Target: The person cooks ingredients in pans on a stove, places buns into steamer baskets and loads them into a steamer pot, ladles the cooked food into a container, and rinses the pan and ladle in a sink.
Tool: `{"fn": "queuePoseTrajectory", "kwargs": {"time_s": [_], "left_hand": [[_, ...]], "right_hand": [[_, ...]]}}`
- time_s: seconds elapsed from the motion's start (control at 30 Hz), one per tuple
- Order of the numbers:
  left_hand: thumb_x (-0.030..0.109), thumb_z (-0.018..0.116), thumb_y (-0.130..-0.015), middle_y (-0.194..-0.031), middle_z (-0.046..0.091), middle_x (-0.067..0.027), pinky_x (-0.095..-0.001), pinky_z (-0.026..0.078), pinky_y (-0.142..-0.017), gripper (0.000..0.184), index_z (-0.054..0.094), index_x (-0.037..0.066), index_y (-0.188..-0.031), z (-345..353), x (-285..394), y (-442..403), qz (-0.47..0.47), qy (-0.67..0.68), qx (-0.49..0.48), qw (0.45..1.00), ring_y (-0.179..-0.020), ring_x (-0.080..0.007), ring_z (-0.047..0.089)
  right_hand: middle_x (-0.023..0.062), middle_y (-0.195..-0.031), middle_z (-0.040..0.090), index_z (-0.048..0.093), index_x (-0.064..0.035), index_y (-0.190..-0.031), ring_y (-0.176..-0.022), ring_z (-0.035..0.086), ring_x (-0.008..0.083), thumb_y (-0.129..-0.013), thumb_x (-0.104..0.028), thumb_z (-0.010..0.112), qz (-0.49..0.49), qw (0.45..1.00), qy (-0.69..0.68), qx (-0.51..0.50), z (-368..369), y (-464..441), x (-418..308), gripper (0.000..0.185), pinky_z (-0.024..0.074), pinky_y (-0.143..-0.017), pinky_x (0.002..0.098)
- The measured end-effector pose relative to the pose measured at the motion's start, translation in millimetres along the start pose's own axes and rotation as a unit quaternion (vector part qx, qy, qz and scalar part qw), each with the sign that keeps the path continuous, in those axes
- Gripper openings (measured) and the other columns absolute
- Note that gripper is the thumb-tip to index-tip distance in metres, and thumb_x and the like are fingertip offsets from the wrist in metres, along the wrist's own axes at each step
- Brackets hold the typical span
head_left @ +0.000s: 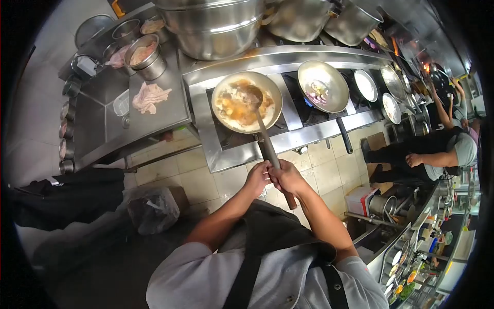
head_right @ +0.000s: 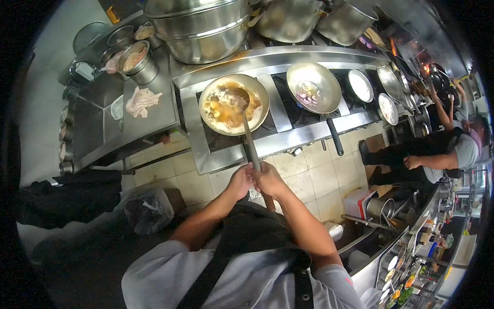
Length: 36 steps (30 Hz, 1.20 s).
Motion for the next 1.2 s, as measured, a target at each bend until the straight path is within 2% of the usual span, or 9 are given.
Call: {"fn": "queuePoseTrajectory", "kwargs": {"time_s": [0.07,0.2,0.5,0.6,0.7,0.87,0.97,1.03,1.2], "left_hand": [[0.038,0.054,-0.092,-0.082,0.061,-0.0056,-0.0407,0.051,-0.066,0.029,0.057,0.01,-0.097,9,-3,-13,-0.01,0.038,0.003,0.999,-0.072,-0.0229,0.062],[0.036,0.056,-0.092,-0.076,0.058,-0.0043,-0.0433,0.05,-0.069,0.024,0.056,0.012,-0.096,13,-8,-19,-0.057,0.103,0.006,0.993,-0.067,-0.0231,0.059],[0.028,0.051,-0.094,-0.064,0.048,-0.0001,-0.0335,0.043,-0.042,0.016,0.047,0.013,-0.089,20,-10,-13,0.041,-0.011,0.169,0.985,-0.048,-0.0144,0.048],[0.028,0.051,-0.094,-0.064,0.047,-0.0007,-0.0328,0.042,-0.041,0.016,0.046,0.013,-0.09,20,-10,-12,0.057,-0.022,0.174,0.983,-0.047,-0.0141,0.047],[0.029,0.049,-0.095,-0.067,0.052,-0.0032,-0.0323,0.043,-0.04,0.019,0.049,0.01,-0.094,23,-8,-12,0.085,-0.04,0.172,0.981,-0.049,-0.0165,0.051],[0.03,0.049,-0.097,-0.077,0.058,-0.0061,-0.0318,0.05,-0.05,0.025,0.053,0.005,-0.093,12,-7,-13,0.079,-0.046,0.123,0.988,-0.062,-0.0171,0.059],[0.023,0.05,-0.094,-0.084,0.058,-0.0067,-0.0318,0.052,-0.065,0.02,0.055,0.004,-0.098,-1,-9,-14,0.052,-0.037,0.073,0.995,-0.074,-0.0193,0.06],[0.016,0.053,-0.091,-0.092,0.059,-0.008,-0.0328,0.05,-0.076,0.019,0.055,0.003,-0.104,7,-6,-10,0.04,-0.026,0.063,0.997,-0.087,-0.0217,0.06],[0.017,0.056,-0.091,-0.087,0.061,-0.0113,-0.0364,0.052,-0.063,0.02,0.048,0.005,-0.105,17,0,5,0.002,-0.089,0.081,0.993,-0.076,-0.0236,0.063]], "right_hand": [[0.0041,-0.066,0.054,0.053,0.0011,-0.096,-0.05,0.05,0.0124,-0.085,-0.014,0.053,-0.086,0.972,0.207,0.076,-17,6,1,0.019,0.0411,-0.046,0.0295],[0.0226,-0.078,0.062,0.051,0.0005,-0.102,-0.074,0.061,0.0415,-0.085,-0.018,0.054,-0.148,0.88,0.423,0.156,-30,36,-24,0.025,0.0477,-0.066,0.047],[0.0243,-0.075,0.063,0.049,-0.0008,-0.101,-0.074,0.062,0.0422,-0.085,-0.018,0.054,-0.133,0.765,0.57,0.269,-65,7,-8,0.024,0.0496,-0.069,0.0492],[0.021,-0.072,0.064,0.051,0.0021,-0.095,-0.067,0.064,0.0371,-0.085,-0.019,0.056,-0.137,0.797,0.539,0.237,-53,2,-3,0.024,0.0504,-0.066,0.0452],[0.004,-0.064,0.057,0.055,-0.0009,-0.077,-0.047,0.05,0.0132,-0.087,-0.019,0.059,-0.052,0.993,0.073,0.071,-38,-4,15,0.021,0.0403,-0.044,0.0259],[0.0018,-0.059,0.052,0.06,-0.0011,-0.084,-0.045,0.048,0.0099,-0.087,-0.013,0.059,0.004,0.976,-0.213,-0.038,-30,3,19,0.012,0.0367,-0.041,0.0237],[0.0058,-0.062,0.055,0.062,0.0001,-0.091,-0.051,0.053,0.0135,-0.084,-0.019,0.061,-0.058,0.994,0.077,0.042,-32,8,22,0.02,0.044,-0.049,0.0288],[0.0171,-0.07,0.061,0.06,0.0012,-0.098,-0.071,0.063,0.0299,-0.079,-0.02,0.064,-0.099,0.942,0.3,0.112,-31,26,3,0.029,0.0488,-0.067,0.0406],[0.02,-0.085,0.065,0.056,-0.0024,-0.111,-0.08,0.065,0.0359,-0.081,-0.018,0.058,-0.122,0.801,0.551,0.197,-34,31,-10,0.034,0.0501,-0.072,0.0422]]}}
Point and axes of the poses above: each hand's wrist, its own y-axis away from the middle knuckle, its own z-axis out of the palm, x = y × z, the point moved 5 cm from there along -y, towards the middle knuckle
